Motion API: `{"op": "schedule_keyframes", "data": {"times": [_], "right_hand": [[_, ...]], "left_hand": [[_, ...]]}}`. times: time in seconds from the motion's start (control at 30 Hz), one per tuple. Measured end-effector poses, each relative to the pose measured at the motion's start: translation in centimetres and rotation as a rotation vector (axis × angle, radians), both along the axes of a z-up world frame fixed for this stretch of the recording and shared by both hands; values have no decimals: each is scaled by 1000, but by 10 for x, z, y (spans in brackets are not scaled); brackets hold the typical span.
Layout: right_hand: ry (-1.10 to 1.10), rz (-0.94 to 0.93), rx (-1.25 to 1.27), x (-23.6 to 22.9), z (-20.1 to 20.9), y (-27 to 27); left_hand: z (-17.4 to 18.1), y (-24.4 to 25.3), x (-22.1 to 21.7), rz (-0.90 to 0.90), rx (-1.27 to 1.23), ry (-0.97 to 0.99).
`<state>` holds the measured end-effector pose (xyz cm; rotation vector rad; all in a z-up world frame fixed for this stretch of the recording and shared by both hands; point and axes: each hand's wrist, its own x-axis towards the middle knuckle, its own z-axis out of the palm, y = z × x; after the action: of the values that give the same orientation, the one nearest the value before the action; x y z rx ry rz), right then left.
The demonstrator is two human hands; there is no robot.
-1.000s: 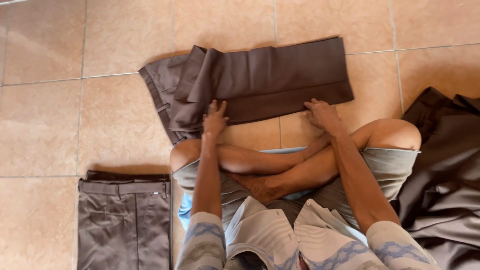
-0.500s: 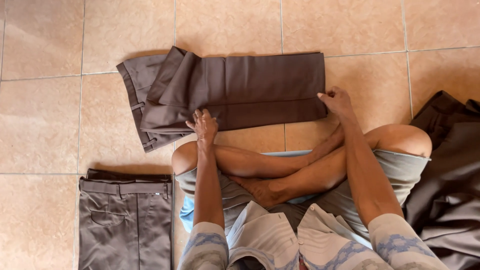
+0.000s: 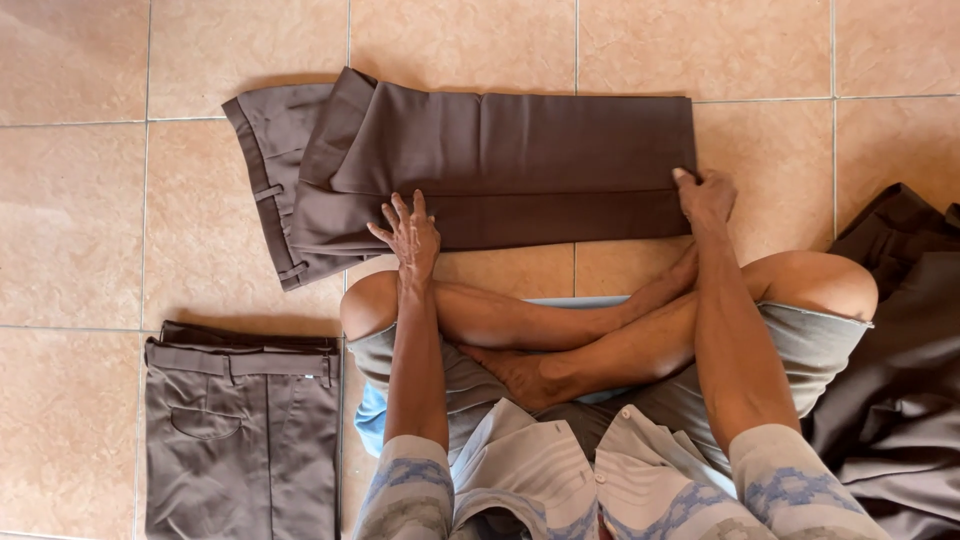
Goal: Folding brown pants and stacking them neatly on the floor.
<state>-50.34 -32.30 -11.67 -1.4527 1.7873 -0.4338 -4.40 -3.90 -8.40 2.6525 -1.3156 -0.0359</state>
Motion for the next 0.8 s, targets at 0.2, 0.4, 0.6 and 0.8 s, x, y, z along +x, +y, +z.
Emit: {"op": "schedule_keyframes", "data": {"times": [0.2,0.4,0.6,0.8], "right_hand": [[124,-4,-124,-12,9,9],[81,-117,-255,-2,38,13],[-272,275,-210,88,156,89],[28,260,-37,75,68,59]], "left_hand": [[-12,-3,3,58,43,28],[15,-5,-1,40,-49,116],[11,-5,-3,-17,-54,141],[1,-8,-2,-40,-22,162]]}}
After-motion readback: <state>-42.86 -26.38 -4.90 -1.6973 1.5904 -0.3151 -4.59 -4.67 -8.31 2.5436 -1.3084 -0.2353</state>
